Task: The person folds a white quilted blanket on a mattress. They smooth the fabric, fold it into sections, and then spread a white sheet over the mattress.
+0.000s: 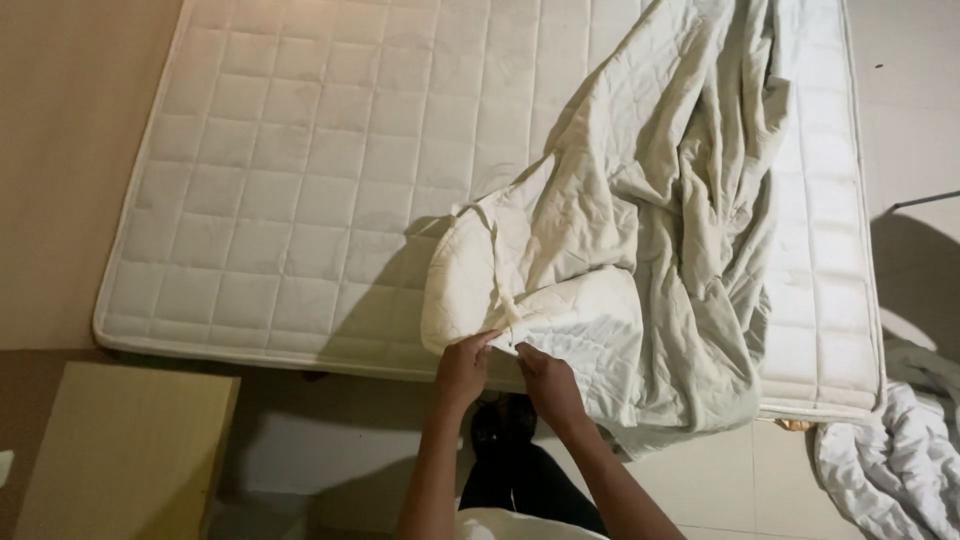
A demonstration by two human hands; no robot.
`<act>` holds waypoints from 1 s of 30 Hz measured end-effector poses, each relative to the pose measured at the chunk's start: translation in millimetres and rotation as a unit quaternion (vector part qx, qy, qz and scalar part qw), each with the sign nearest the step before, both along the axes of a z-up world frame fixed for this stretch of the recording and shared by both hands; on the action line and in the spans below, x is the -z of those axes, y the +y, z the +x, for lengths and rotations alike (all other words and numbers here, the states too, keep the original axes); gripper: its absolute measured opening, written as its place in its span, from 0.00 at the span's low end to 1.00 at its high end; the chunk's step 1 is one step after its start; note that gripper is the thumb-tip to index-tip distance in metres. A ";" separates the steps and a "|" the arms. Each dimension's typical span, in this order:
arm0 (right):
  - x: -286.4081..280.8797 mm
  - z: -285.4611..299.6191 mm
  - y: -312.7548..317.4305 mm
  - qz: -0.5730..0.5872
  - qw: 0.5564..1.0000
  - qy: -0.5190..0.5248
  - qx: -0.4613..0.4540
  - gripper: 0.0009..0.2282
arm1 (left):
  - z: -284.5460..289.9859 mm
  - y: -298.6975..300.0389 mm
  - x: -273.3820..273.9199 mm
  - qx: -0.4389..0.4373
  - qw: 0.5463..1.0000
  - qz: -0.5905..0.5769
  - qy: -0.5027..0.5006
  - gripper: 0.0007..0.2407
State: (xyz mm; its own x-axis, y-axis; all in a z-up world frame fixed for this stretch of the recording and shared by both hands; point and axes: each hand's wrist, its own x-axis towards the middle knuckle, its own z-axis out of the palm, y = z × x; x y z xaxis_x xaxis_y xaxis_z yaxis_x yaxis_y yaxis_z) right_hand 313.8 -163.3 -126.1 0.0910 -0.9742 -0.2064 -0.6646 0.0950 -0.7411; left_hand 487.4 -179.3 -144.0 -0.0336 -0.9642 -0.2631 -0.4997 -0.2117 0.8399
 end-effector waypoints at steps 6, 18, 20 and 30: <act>13.3 -10.2 -4.6 -0.029 1.000 0.008 -0.003 0.07 | -10.9 -7.6 10.5 0.021 0.999 -0.042 0.000 0.18; 19.8 -28.2 -9.8 -0.051 0.995 0.014 0.084 0.11 | -35.3 -22.7 10.4 0.038 0.999 -0.035 -0.008 0.14; 23.1 -22.7 -9.9 -0.077 0.994 0.020 0.078 0.11 | -30.1 -22.8 15.2 0.042 0.996 -0.084 0.009 0.15; 6.6 55.6 -8.5 -0.062 0.995 0.032 0.073 0.06 | 36.2 -21.5 10.3 0.018 0.999 0.029 0.038 0.18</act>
State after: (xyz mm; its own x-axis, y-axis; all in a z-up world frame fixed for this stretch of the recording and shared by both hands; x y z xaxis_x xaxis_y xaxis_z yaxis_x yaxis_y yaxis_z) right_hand 369.4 -171.8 -132.7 -0.0623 -0.9945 -0.0841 -0.6974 0.1036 -0.7091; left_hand 523.7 -200.7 -154.3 -0.0896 -0.9449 -0.3148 -0.4433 -0.2452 0.8622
